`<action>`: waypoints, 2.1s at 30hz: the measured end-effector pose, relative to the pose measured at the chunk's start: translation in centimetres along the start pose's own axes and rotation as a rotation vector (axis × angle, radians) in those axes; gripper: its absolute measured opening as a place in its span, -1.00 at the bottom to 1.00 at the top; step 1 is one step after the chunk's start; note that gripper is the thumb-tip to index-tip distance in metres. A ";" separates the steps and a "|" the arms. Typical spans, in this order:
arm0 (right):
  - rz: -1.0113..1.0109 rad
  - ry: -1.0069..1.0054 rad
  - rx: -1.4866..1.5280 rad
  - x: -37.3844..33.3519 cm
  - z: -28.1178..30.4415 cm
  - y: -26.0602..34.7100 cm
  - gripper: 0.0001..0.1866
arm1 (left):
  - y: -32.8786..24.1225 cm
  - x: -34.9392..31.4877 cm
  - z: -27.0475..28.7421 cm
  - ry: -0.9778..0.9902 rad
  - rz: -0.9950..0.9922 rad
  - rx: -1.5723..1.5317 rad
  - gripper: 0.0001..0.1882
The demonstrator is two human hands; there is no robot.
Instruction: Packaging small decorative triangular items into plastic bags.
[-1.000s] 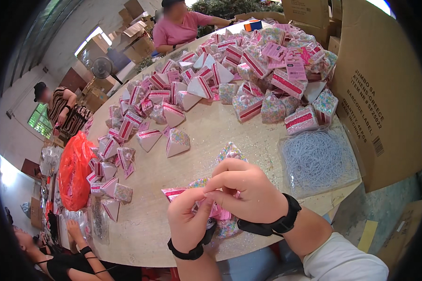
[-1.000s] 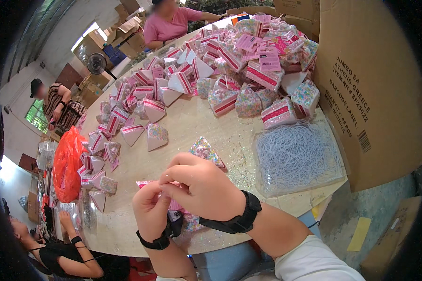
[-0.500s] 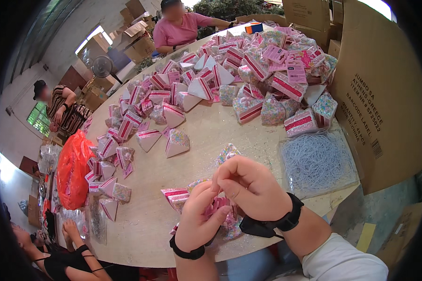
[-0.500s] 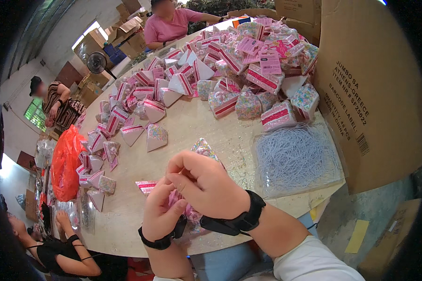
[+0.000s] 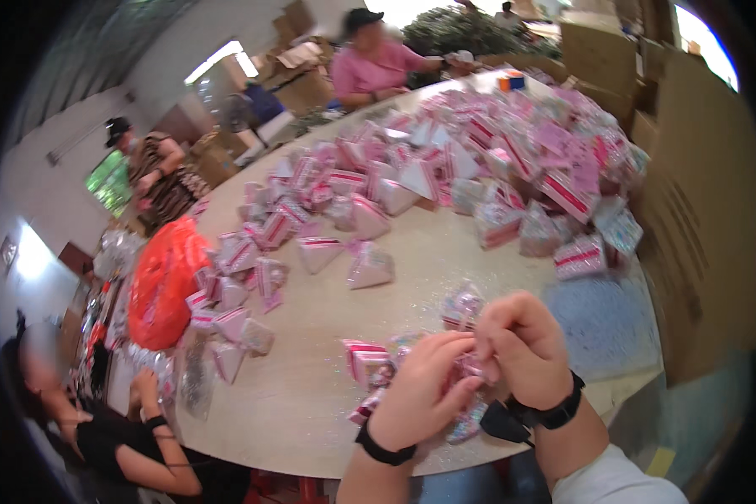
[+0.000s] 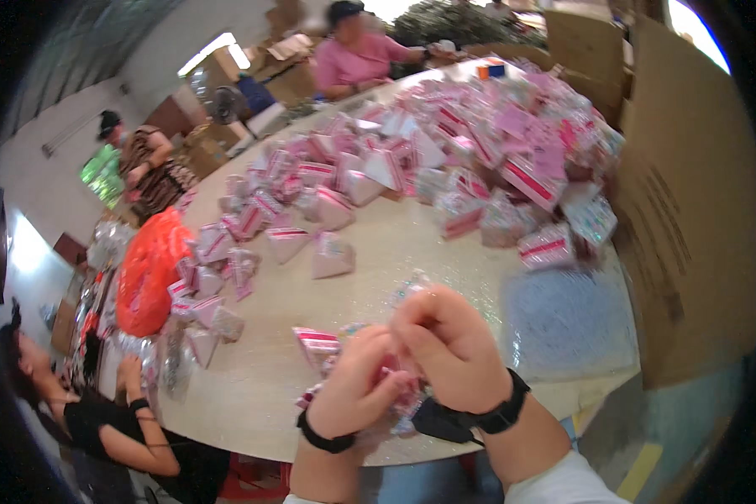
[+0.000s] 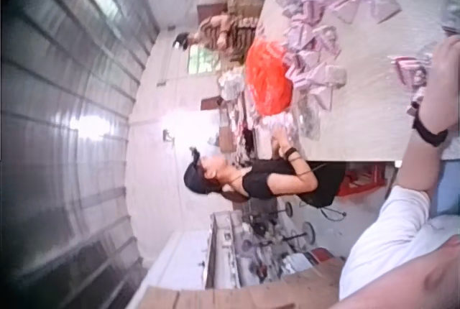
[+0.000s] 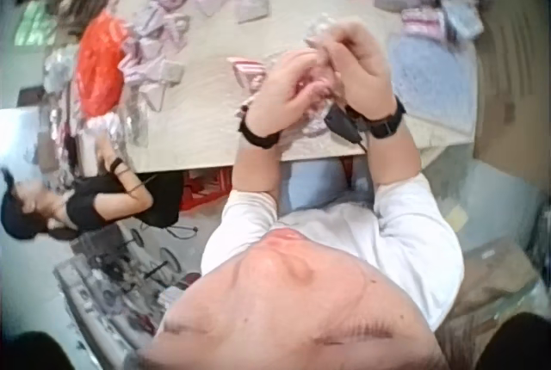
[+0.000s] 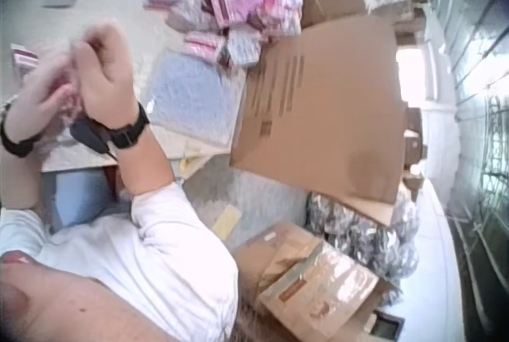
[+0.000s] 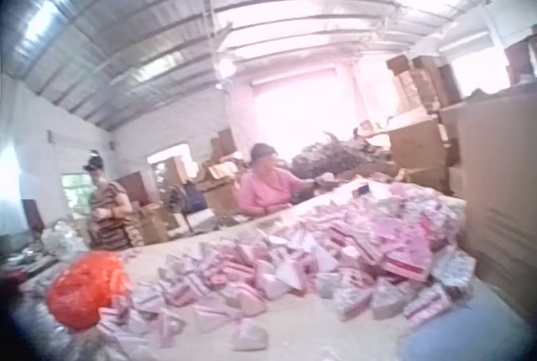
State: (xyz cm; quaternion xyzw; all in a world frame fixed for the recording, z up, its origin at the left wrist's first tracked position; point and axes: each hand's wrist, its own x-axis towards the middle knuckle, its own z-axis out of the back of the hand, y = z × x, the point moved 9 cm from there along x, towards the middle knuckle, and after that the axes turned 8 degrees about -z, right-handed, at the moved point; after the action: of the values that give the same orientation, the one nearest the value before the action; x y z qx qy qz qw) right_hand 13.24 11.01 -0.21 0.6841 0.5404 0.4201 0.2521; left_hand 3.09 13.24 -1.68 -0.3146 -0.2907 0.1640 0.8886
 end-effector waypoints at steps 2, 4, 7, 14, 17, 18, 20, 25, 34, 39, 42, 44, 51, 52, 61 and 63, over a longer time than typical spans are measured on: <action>0.008 -0.020 -0.058 -0.2 -0.2 -0.1 -0.96 | -0.3 -0.1 0.6 -0.070 -0.036 0.000 -0.53; 0.003 -0.060 -0.130 -0.2 -0.2 -0.3 -0.96 | -0.5 -0.3 1.3 -0.149 -0.059 0.017 -0.50; -0.018 -0.027 -0.147 -0.1 -0.6 -1.4 -0.98 | -0.9 -1.4 2.4 -0.218 -0.077 0.087 -0.49; 0.020 0.015 -0.214 0.5 -0.7 -1.8 -0.96 | -1.8 -3.2 5.2 -0.482 -0.099 0.112 -0.61; 0.113 0.005 -0.111 -0.8 -2.0 1.9 -0.94 | -4.1 -6.8 5.7 -0.559 -0.132 0.112 -0.64; 0.146 -0.028 -0.126 -1.8 -2.5 3.2 -0.92 | -5.0 -8.3 5.7 -0.564 -0.122 0.116 -0.65; 0.244 0.102 0.021 -4.1 -5.0 6.8 -0.87 | -6.9 -10.5 4.9 -0.585 -0.038 0.058 -0.66; 0.300 0.287 -0.160 -6.0 -10.9 13.3 -0.83 | -8.7 -15.9 4.8 -0.599 0.084 0.323 -0.64; 0.306 0.159 -0.581 -1.8 -13.8 20.5 -0.83 | -9.7 -14.7 4.2 -0.690 0.015 -0.057 -0.62; 0.161 0.266 -0.696 -1.8 -14.5 22.4 -0.74 | -11.2 -8.5 2.3 -0.361 0.033 -0.306 -0.51; 0.611 0.327 -1.141 -1.8 -17.8 24.1 -0.81 | -11.3 -5.8 1.2 -0.223 0.058 -0.418 -0.45; 1.328 0.116 -1.511 -2.0 -20.0 23.8 -0.84 | -10.8 -4.7 0.8 -0.197 0.060 -0.495 -0.46; 1.464 -0.068 -2.085 1.7 -23.3 23.2 -0.86 | -9.4 -1.2 0.6 -0.097 0.117 -0.526 -0.79; 1.447 -0.083 -2.095 2.3 -23.3 23.5 -0.87 | -9.2 -1.4 1.3 -0.136 0.133 -0.521 -0.84; 1.599 -0.019 -2.260 8.3 -18.4 20.5 -0.89 | -5.8 -0.8 6.6 -0.159 0.222 -0.328 -0.83; 1.427 0.012 -2.709 6.9 -16.6 19.9 -0.88 | -4.9 -1.1 7.9 -0.128 0.207 -0.315 -0.82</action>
State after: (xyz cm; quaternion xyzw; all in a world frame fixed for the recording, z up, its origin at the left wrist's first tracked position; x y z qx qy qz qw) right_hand 10.17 10.00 26.43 0.0545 -0.6675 0.6145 0.4169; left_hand -2.11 12.74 6.11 -0.4666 -0.3349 0.2265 0.7866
